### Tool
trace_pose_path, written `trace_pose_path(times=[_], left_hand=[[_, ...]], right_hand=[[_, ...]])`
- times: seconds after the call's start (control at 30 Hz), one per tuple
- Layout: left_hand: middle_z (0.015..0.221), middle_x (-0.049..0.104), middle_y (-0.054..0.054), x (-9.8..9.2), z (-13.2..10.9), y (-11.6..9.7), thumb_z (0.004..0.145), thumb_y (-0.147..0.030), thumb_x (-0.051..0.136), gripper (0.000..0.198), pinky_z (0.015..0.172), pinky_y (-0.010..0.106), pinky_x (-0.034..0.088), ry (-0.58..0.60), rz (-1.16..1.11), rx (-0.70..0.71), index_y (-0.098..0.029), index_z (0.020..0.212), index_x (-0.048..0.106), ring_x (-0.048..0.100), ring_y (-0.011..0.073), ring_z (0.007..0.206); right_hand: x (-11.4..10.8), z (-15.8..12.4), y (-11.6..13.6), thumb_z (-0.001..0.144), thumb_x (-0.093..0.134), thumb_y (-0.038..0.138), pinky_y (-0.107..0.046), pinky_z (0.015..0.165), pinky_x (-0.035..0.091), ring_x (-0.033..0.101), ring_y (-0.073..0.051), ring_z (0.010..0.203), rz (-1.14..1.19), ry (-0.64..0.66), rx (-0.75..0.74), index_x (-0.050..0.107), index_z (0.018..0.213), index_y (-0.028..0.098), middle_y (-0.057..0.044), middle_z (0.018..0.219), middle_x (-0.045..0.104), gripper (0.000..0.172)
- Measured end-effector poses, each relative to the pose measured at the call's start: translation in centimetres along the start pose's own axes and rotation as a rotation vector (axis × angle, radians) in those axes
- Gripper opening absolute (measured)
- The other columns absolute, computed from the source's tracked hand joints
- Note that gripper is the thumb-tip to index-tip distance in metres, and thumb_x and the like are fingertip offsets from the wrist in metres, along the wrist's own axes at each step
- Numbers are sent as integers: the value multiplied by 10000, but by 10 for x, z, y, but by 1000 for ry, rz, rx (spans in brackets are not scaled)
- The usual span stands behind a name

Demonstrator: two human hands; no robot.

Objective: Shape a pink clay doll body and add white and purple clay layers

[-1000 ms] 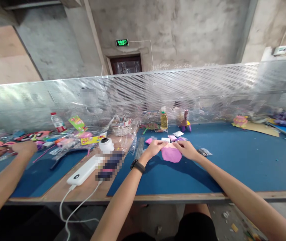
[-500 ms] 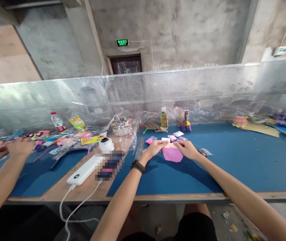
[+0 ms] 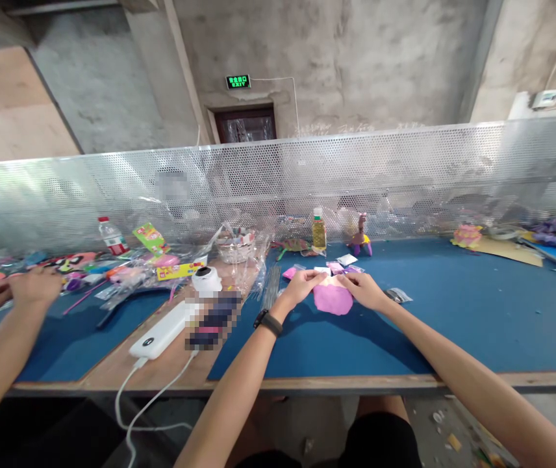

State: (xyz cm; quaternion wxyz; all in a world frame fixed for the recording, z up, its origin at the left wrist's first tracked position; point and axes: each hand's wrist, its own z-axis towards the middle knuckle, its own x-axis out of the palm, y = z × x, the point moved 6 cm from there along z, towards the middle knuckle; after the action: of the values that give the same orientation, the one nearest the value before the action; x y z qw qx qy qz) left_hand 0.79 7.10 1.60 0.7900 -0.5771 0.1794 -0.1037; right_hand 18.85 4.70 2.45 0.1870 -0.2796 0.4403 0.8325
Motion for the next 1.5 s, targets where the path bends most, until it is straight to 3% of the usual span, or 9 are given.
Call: trace_pose_path(times=[0.2, 0.33, 0.5, 0.73, 0.97, 1.1, 1.27, 1.5], left_hand=[[636, 565, -2, 0, -2, 0, 738, -634, 710, 551, 526, 234, 298, -17, 62, -44, -93, 843, 717, 418, 96, 558], [594, 496, -28, 4, -4, 1, 723, -690, 687, 570, 521, 237, 331, 27, 32, -112, -122, 742, 645, 416, 96, 537], [564, 426, -41, 6, -5, -5, 716, -682, 695, 569, 508, 229, 295, 40, 47, -78, -148, 614, 530, 372, 83, 530], [682, 544, 2, 12, -12, -8, 760, -602, 691, 476, 568, 239, 362, 126, 40, -138, -129, 794, 646, 460, 114, 612], [664, 560, 4, 5, -7, -12, 792, -481, 676, 368, 590, 245, 299, 43, 136, 6, -120, 723, 654, 432, 113, 630], [679, 557, 2, 4, -6, -10, 783, -513, 678, 391, 595, 247, 304, 22, 130, 5, -127, 733, 643, 433, 118, 640], [640, 498, -16, 10, -10, -11, 762, -627, 678, 499, 562, 241, 278, 122, 66, -51, -133, 735, 619, 383, 101, 596], [618, 477, -21, 11, -11, -12, 723, -639, 719, 520, 551, 245, 283, 109, 63, -90, -136, 683, 591, 374, 94, 577]], right_hand=[[2, 0, -1, 959, 436, 568, -285, 525, 222, 340, -121, 559, 1, 13, -6, 395, 598, 197, 25, 574, 377, 519], [2, 0, -1, 961, 433, 559, -287, 525, 211, 330, -121, 556, -15, 12, -13, 372, 593, 199, 26, 569, 365, 519], [1, 0, 0, 957, 440, 561, -284, 529, 216, 330, -118, 559, -17, 11, -19, 370, 594, 197, 29, 572, 361, 519], [1, 0, -2, 958, 438, 563, -285, 528, 224, 346, -121, 562, -10, 5, -28, 381, 599, 198, 26, 576, 379, 516], [3, -1, 2, 956, 438, 580, -284, 525, 226, 343, -118, 558, -2, 18, -24, 403, 600, 194, 29, 574, 380, 526], [3, -1, 1, 958, 436, 580, -286, 524, 226, 341, -122, 562, -10, 19, -18, 401, 603, 197, 28, 575, 375, 523], [1, -2, 2, 953, 436, 590, -286, 518, 229, 346, -126, 559, 0, 9, -25, 401, 594, 199, 24, 569, 380, 532], [2, -2, 5, 958, 424, 588, -285, 527, 228, 346, -124, 559, -29, 28, -42, 428, 598, 195, 24, 566, 390, 533]])
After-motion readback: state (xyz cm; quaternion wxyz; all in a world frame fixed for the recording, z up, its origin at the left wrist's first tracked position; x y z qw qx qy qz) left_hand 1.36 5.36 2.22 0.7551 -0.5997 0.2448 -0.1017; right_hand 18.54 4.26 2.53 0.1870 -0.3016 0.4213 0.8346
